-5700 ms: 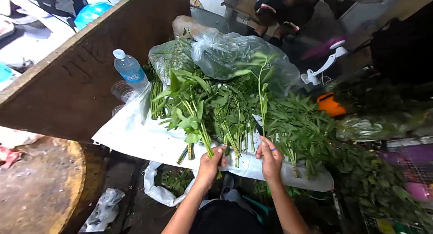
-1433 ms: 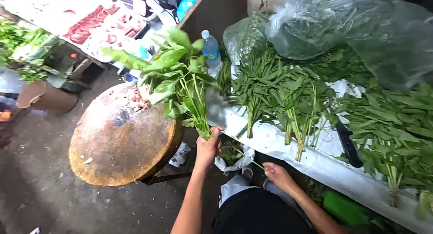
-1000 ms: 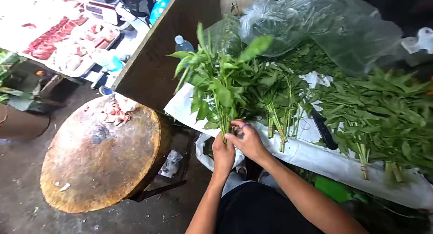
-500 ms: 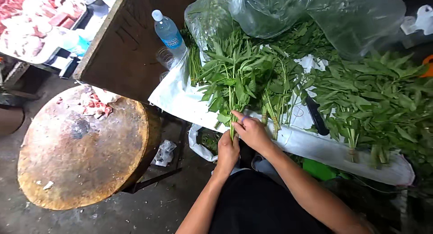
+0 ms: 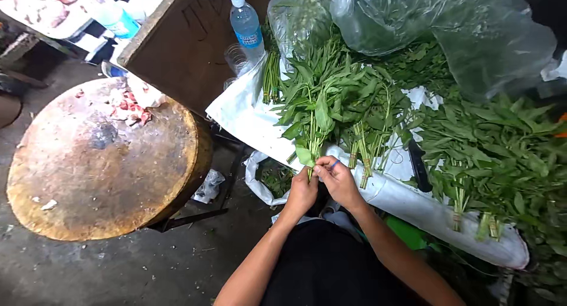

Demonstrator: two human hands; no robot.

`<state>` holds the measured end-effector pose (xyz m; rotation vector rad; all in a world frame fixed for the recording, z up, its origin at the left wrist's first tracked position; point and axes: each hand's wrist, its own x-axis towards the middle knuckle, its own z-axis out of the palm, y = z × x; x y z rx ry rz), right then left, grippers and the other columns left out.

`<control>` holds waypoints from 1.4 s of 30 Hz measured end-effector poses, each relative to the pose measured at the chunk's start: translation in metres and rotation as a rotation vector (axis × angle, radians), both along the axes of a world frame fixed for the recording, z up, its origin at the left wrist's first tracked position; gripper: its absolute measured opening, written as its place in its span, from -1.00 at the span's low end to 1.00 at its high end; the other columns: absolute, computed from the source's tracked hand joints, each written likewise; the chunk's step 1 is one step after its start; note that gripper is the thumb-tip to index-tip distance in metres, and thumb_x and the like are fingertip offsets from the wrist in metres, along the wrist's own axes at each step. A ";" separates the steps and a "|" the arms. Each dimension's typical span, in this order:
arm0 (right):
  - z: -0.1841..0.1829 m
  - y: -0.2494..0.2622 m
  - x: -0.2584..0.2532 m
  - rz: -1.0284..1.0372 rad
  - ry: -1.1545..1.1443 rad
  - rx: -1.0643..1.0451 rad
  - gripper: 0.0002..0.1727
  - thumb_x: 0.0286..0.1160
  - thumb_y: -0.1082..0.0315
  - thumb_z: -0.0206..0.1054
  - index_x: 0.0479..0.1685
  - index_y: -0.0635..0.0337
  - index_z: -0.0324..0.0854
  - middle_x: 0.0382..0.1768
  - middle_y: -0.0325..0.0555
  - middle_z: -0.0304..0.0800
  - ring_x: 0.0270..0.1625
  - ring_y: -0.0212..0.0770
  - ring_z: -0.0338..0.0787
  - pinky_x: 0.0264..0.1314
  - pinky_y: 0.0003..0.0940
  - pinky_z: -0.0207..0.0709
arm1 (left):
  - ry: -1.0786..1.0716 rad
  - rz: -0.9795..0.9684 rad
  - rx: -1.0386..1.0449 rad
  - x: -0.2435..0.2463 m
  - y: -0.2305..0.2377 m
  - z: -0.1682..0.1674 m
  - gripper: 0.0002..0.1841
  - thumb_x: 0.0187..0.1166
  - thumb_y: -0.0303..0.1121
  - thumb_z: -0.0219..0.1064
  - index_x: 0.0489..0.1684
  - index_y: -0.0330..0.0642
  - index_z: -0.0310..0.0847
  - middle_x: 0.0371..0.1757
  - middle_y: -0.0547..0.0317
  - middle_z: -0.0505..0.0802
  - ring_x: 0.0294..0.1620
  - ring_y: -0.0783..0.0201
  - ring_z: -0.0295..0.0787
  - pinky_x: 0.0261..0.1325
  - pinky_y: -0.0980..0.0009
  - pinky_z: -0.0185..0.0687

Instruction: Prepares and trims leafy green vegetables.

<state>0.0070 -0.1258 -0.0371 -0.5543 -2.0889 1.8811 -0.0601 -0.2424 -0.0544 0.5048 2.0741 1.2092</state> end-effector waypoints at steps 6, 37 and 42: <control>-0.003 0.000 0.016 -0.109 -0.073 -0.378 -0.79 0.70 0.43 0.19 0.08 0.41 0.59 -0.37 -0.13 0.83 -0.40 -0.34 0.75 -0.32 -0.47 0.64 | -0.007 0.031 0.036 0.001 0.003 0.000 -0.72 0.76 -0.32 0.14 0.15 -0.34 0.65 -0.21 0.06 0.84 -0.15 0.30 0.81 0.09 0.29 0.73; -0.014 0.137 0.103 -0.828 -0.125 0.046 -0.64 0.81 0.34 0.04 0.34 0.44 0.48 -0.28 -0.07 0.76 -0.40 -0.28 0.75 -0.31 -0.37 0.70 | -0.825 0.099 0.366 -0.043 -0.025 0.017 -0.72 0.80 -0.37 -0.01 0.10 -0.25 0.63 -0.70 0.32 0.49 -0.84 0.44 0.39 -0.77 0.51 0.49; 0.029 0.134 0.124 -0.735 -0.009 -0.333 -0.65 0.83 0.39 -0.08 0.41 0.30 0.42 -0.58 -0.34 0.41 -0.74 -0.47 0.32 -0.73 -0.59 0.29 | -0.877 0.079 0.440 -0.026 -0.008 0.018 -0.71 0.79 -0.37 -0.01 0.11 -0.26 0.64 -0.70 0.32 0.50 -0.83 0.44 0.42 -0.76 0.51 0.50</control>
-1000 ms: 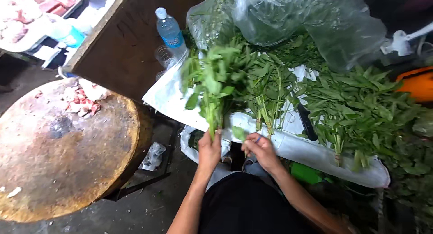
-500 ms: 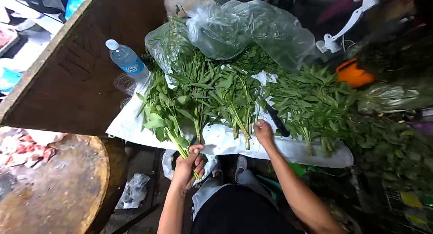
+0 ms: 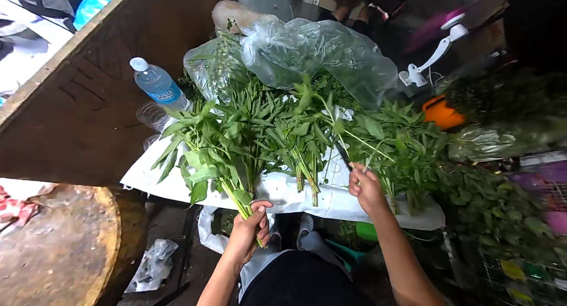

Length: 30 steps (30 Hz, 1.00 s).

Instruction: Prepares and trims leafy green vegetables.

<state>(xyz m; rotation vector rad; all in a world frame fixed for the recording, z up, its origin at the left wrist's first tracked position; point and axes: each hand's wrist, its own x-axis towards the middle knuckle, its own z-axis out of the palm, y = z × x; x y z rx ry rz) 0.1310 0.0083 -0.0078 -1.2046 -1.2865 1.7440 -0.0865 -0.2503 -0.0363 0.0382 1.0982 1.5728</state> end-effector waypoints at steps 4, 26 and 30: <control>0.023 0.013 0.000 0.131 0.041 -0.001 -0.58 0.82 0.35 -0.14 0.51 0.28 0.39 -0.53 -0.32 0.50 -0.69 -0.44 0.40 -0.66 -0.55 0.38 | -0.053 -0.025 0.027 0.014 0.012 -0.001 -0.71 0.81 -0.36 -0.02 0.10 -0.24 0.65 -0.69 0.32 0.52 -0.81 0.45 0.43 -0.75 0.53 0.49; -0.021 -0.119 -0.049 0.739 -0.574 0.208 -0.54 0.82 0.15 0.04 0.46 0.18 0.64 0.15 -0.03 0.83 0.16 -0.21 0.80 0.34 -0.19 0.62 | -0.176 0.090 -0.070 0.045 0.034 -0.038 -0.86 0.79 -0.41 0.14 0.06 -0.24 0.57 -0.41 0.18 0.69 -0.64 0.41 0.53 -0.60 0.54 0.53; -0.025 -0.118 -0.045 0.740 -0.514 0.123 -0.61 0.82 0.19 0.08 0.28 0.21 0.71 -0.08 -0.16 0.87 -0.13 -0.37 0.84 0.01 -0.41 0.73 | -0.177 0.060 -0.046 0.046 0.034 -0.039 -0.84 0.77 -0.43 0.18 0.16 -0.27 0.52 -0.40 0.14 0.74 -0.58 0.38 0.62 -0.52 0.50 0.60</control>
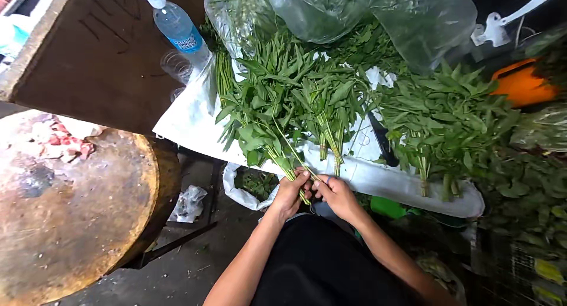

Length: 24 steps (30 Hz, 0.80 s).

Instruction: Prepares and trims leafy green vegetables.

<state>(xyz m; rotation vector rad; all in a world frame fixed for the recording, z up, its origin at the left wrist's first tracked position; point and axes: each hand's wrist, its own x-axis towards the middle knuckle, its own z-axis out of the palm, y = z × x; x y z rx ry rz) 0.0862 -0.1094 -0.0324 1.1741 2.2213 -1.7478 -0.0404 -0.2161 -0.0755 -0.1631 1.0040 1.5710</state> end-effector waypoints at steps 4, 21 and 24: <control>-0.008 -0.006 0.000 -0.032 0.068 0.104 -0.62 0.78 0.18 0.13 0.12 0.21 0.80 -0.02 -0.09 0.81 -0.03 -0.33 0.75 0.15 -0.35 0.63 | 0.004 -0.014 -0.014 0.001 0.001 0.001 -0.85 0.77 -0.44 0.17 0.13 -0.29 0.55 -0.44 0.15 0.74 -0.59 0.38 0.63 -0.54 0.51 0.60; -0.014 -0.021 0.012 0.066 0.001 0.014 -0.58 0.81 0.08 0.08 0.08 0.19 0.76 -0.33 -0.13 0.76 -0.29 -0.29 0.72 -0.09 -0.25 0.63 | 0.289 -0.078 -0.025 0.003 -0.003 -0.001 -0.81 0.69 -0.42 0.26 0.04 -0.35 0.71 -0.16 0.08 0.86 -0.26 0.33 0.78 -0.12 0.42 0.75; -0.013 -0.022 0.005 0.109 0.071 0.078 -0.56 0.82 0.12 0.05 0.13 0.27 0.76 -0.11 0.06 0.86 0.02 -0.08 0.82 0.26 -0.04 0.63 | 0.375 -0.121 -0.049 -0.001 0.003 0.001 -0.79 0.70 -0.39 0.24 0.02 -0.34 0.72 -0.18 0.10 0.87 -0.18 0.32 0.80 -0.04 0.39 0.75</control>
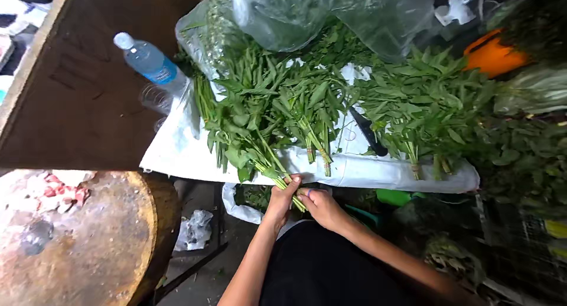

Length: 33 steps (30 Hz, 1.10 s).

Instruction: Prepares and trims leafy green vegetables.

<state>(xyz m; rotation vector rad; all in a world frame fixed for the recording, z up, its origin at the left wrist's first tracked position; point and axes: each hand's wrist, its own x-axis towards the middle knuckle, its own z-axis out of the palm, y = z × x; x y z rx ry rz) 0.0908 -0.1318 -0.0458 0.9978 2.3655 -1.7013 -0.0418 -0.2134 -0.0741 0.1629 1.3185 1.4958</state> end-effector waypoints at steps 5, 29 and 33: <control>0.004 0.011 -0.003 0.107 0.103 -0.241 -0.59 0.76 0.27 0.12 0.37 0.33 0.65 0.06 0.14 0.83 0.02 -0.13 0.82 0.24 -0.16 0.65 | 0.132 0.042 0.056 -0.014 0.010 0.017 -0.76 0.66 -0.55 0.12 0.04 -0.45 0.69 -0.26 0.03 0.86 -0.31 0.24 0.81 -0.12 0.31 0.80; 0.030 0.233 0.037 -0.607 0.048 0.162 -0.67 0.67 0.22 0.37 0.25 0.21 0.72 -0.18 -0.08 0.86 -0.44 -0.29 0.69 -0.33 -0.30 0.61 | -0.233 0.128 -0.122 -0.030 -0.012 0.003 -0.67 0.90 -0.27 -0.05 0.08 -0.28 0.61 -0.77 0.36 0.39 -0.88 0.47 0.28 -0.81 0.53 0.36; 0.052 0.177 0.028 -0.509 0.276 0.054 -0.61 0.70 0.37 0.25 0.43 0.29 0.59 -0.15 -0.11 0.89 -0.47 -0.34 0.75 -0.43 -0.46 0.67 | -0.327 0.116 -0.066 -0.027 0.000 0.004 -0.58 0.93 -0.15 -0.12 0.07 -0.27 0.60 -0.80 0.40 0.35 -0.91 0.52 0.19 -0.86 0.60 0.20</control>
